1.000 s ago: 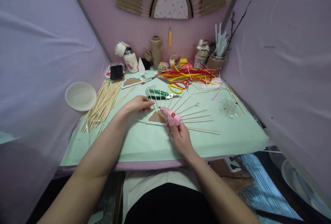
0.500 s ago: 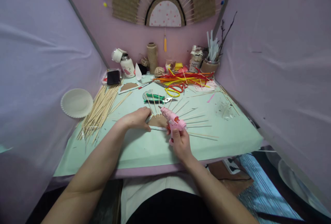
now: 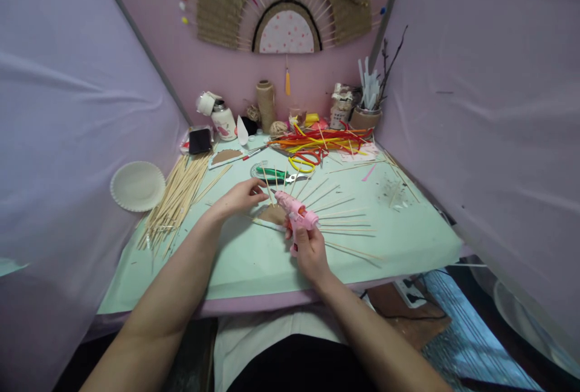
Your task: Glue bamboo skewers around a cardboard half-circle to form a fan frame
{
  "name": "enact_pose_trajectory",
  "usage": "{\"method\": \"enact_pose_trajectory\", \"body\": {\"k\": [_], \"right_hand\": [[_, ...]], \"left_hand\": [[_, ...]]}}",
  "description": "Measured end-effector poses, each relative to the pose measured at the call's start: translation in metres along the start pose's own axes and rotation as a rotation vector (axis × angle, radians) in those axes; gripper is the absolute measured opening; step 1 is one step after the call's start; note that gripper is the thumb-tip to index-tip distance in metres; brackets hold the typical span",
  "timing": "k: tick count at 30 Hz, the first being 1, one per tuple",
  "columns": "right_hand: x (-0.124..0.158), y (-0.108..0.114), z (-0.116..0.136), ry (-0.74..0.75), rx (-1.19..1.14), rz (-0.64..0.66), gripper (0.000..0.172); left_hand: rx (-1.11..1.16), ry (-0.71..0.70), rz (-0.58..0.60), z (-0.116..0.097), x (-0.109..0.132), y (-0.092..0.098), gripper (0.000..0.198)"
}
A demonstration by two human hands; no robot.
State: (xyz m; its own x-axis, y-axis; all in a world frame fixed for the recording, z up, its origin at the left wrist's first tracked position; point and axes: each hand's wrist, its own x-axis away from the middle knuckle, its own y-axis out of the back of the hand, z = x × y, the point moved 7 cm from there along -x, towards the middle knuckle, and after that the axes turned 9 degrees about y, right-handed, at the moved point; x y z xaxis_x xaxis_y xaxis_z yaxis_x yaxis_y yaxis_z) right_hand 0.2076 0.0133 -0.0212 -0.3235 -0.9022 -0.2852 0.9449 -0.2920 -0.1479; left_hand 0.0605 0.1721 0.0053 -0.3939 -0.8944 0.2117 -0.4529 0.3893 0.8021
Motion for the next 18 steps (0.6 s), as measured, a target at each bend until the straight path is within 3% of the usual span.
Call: {"method": "enact_pose_trajectory", "body": {"k": [3, 18], "right_hand": [[0.001, 0.000, -0.001, 0.007, -0.001, 0.009, 0.061], [0.001, -0.003, 0.002, -0.010, 0.005, 0.037, 0.060]], "left_hand": [[0.109, -0.051, -0.028, -0.001, -0.005, -0.003, 0.042], [0.087, -0.014, -0.015, -0.001, -0.009, -0.010, 0.031]]}}
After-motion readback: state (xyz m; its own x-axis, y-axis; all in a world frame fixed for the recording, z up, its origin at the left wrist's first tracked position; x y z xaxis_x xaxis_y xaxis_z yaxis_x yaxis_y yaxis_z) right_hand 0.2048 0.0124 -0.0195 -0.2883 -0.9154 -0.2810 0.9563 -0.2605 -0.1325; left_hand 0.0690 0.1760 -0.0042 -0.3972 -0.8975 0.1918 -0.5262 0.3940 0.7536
